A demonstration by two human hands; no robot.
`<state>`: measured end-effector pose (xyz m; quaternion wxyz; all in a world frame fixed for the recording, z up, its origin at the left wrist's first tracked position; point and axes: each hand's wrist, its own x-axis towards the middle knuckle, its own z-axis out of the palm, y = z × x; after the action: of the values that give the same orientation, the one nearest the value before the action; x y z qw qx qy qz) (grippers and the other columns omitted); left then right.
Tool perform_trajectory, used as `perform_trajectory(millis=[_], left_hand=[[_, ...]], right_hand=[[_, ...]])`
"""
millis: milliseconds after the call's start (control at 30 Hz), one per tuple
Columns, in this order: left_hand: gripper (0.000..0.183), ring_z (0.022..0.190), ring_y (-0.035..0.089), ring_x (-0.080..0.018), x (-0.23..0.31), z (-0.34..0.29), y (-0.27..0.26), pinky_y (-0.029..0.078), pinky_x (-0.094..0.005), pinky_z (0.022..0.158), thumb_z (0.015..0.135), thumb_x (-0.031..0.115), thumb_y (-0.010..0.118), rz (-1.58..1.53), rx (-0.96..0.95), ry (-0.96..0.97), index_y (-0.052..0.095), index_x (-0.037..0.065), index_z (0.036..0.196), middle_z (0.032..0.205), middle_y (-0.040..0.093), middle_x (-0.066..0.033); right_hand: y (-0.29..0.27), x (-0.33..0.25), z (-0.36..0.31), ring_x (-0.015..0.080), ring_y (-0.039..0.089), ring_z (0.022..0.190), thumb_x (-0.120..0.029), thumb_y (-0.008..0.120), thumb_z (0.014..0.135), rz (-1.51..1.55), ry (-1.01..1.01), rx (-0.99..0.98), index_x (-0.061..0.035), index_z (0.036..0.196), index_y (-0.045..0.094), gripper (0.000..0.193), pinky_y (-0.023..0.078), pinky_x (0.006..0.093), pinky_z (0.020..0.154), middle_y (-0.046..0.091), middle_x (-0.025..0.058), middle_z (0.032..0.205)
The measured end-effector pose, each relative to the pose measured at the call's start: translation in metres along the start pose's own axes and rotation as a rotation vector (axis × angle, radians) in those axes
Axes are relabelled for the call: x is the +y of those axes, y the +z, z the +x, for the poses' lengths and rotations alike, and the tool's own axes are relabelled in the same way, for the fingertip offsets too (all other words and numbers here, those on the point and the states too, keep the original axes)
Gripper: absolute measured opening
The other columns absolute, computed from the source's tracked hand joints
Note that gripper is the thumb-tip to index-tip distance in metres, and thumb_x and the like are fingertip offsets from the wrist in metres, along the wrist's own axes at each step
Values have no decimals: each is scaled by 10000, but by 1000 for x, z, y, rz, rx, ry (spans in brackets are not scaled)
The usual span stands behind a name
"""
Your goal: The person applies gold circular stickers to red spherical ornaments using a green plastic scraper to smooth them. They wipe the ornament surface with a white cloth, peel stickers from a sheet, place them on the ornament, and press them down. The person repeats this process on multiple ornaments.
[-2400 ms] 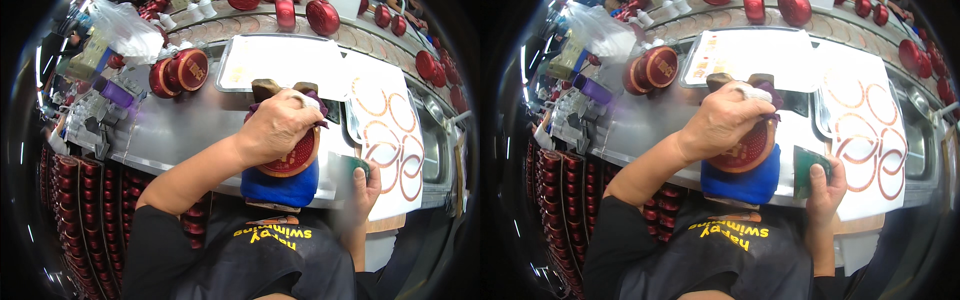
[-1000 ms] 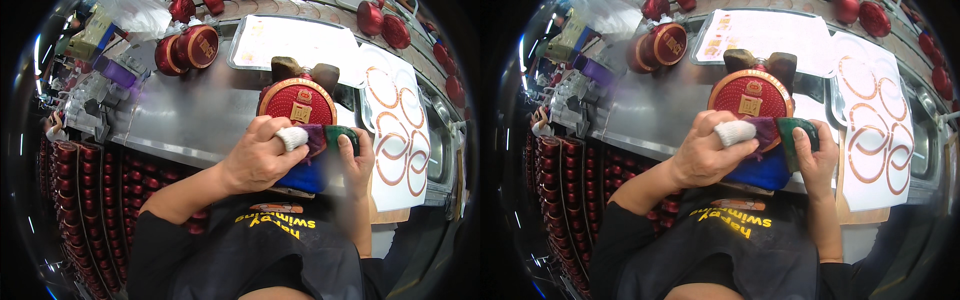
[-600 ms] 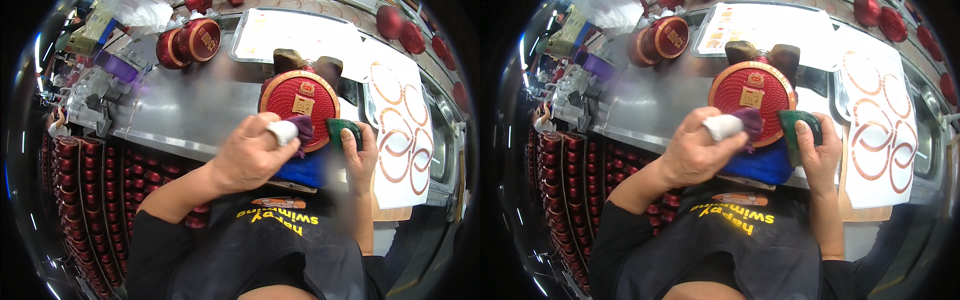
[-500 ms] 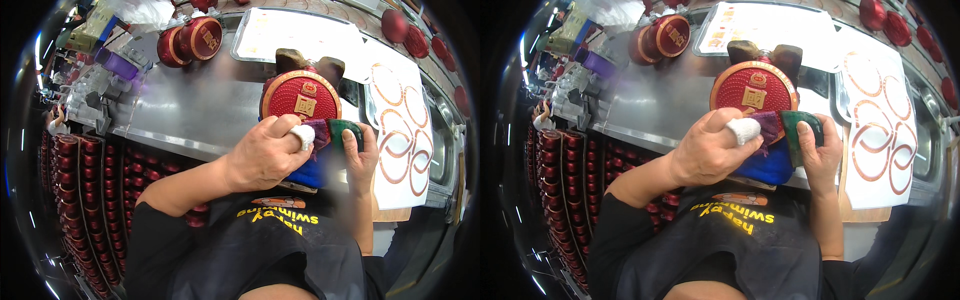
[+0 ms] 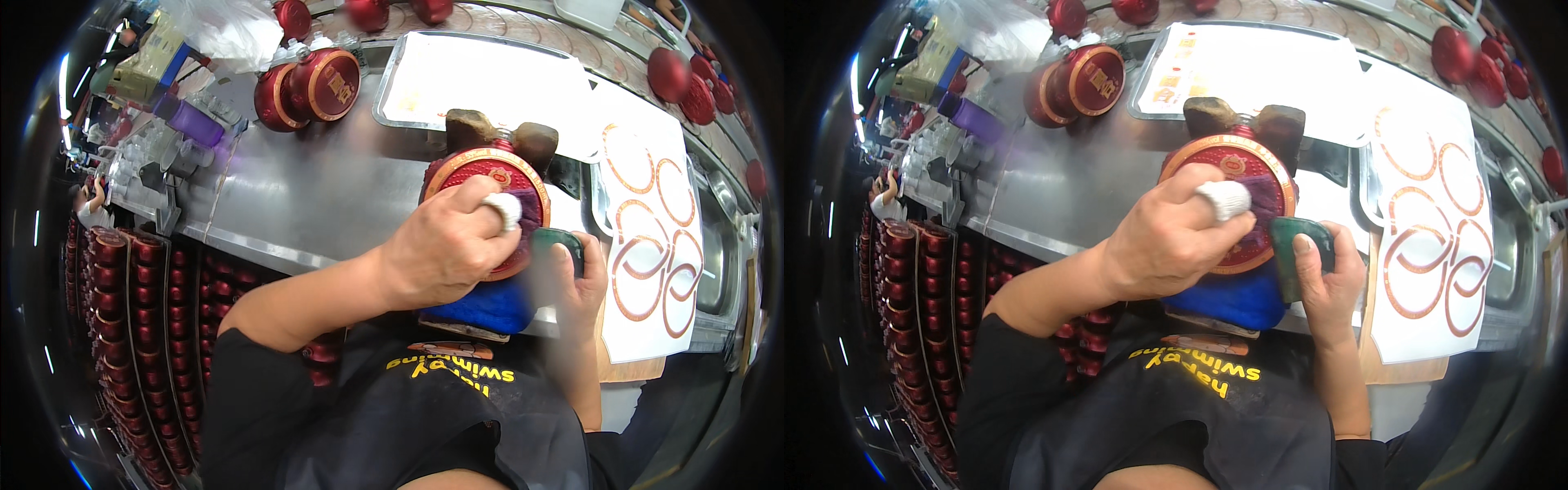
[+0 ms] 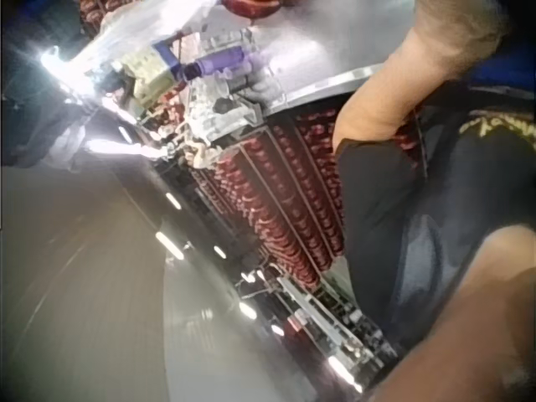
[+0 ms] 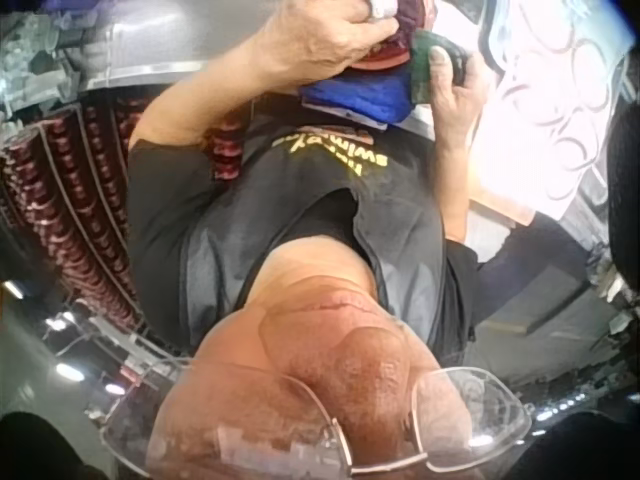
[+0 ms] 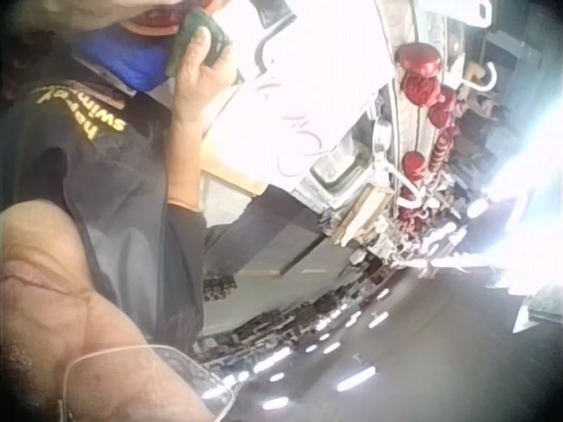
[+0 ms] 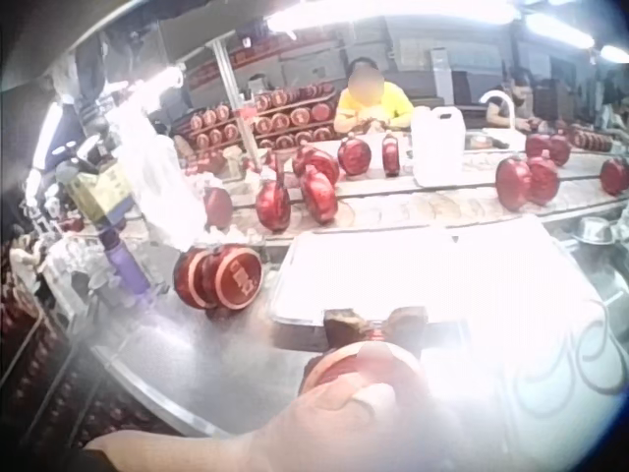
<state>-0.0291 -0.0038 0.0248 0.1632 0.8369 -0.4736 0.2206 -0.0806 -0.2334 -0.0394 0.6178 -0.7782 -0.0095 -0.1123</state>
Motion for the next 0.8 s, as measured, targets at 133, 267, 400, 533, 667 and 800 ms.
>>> perform_trajectory(millis=[133, 267, 400, 533, 667, 800], left_hand=[[106, 994, 655, -303, -23, 4, -4, 540, -373, 912, 845, 118, 680, -118, 110, -50, 726, 59, 920, 910, 704, -107], [228, 942, 672, -310, -46, -22, -4, 527, -393, 895, 863, 75, 768, -298, 218, -321, 772, 58, 1090, 985, 748, -109], [256, 988, 676, -320, -17, -74, 8, 544, -371, 879, 896, 24, 749, -402, 410, -619, 773, 31, 1151, 1055, 730, -160], [346, 1017, 652, -320, 30, -98, 28, 538, -381, 905, 828, 39, 801, -165, 460, -437, 783, 49, 1173, 1103, 712, -134], [420, 991, 621, -286, 62, -92, 40, 538, -383, 888, 723, -11, 834, -4, 368, -303, 803, 99, 1128, 1096, 719, -69], [451, 1000, 601, -278, 63, -86, 37, 536, -384, 865, 695, -16, 846, 38, 334, -264, 796, 95, 1129, 1112, 711, -57]], right_hand=[[-1, 1, 0, 106, 604, 762, -223, 695, 1017, -48, -16, 1, 15, 1080, 638, 253, 496, 257, 707, 670, 44, 833], [-1, 2, 0, 90, 605, 791, -207, 678, 1035, -12, -33, -13, 12, 1092, 640, 230, 494, 236, 722, 671, 28, 884], [-1, 4, -1, 89, 605, 853, -190, 671, 1042, -18, -39, -35, 6, 1121, 636, 214, 490, 229, 766, 664, 27, 947], [0, 9, -1, 90, 594, 875, -186, 670, 1043, -17, -65, -18, 0, 1132, 644, 207, 487, 231, 787, 656, 29, 966], [3, 12, -1, 91, 592, 854, -184, 675, 1040, 38, -38, 1, -3, 1132, 650, 205, 489, 239, 771, 656, 29, 949], [2, 11, -1, 94, 599, 844, -195, 681, 1036, 30, -44, 1, 1, 1120, 651, 215, 491, 242, 753, 664, 32, 929]])
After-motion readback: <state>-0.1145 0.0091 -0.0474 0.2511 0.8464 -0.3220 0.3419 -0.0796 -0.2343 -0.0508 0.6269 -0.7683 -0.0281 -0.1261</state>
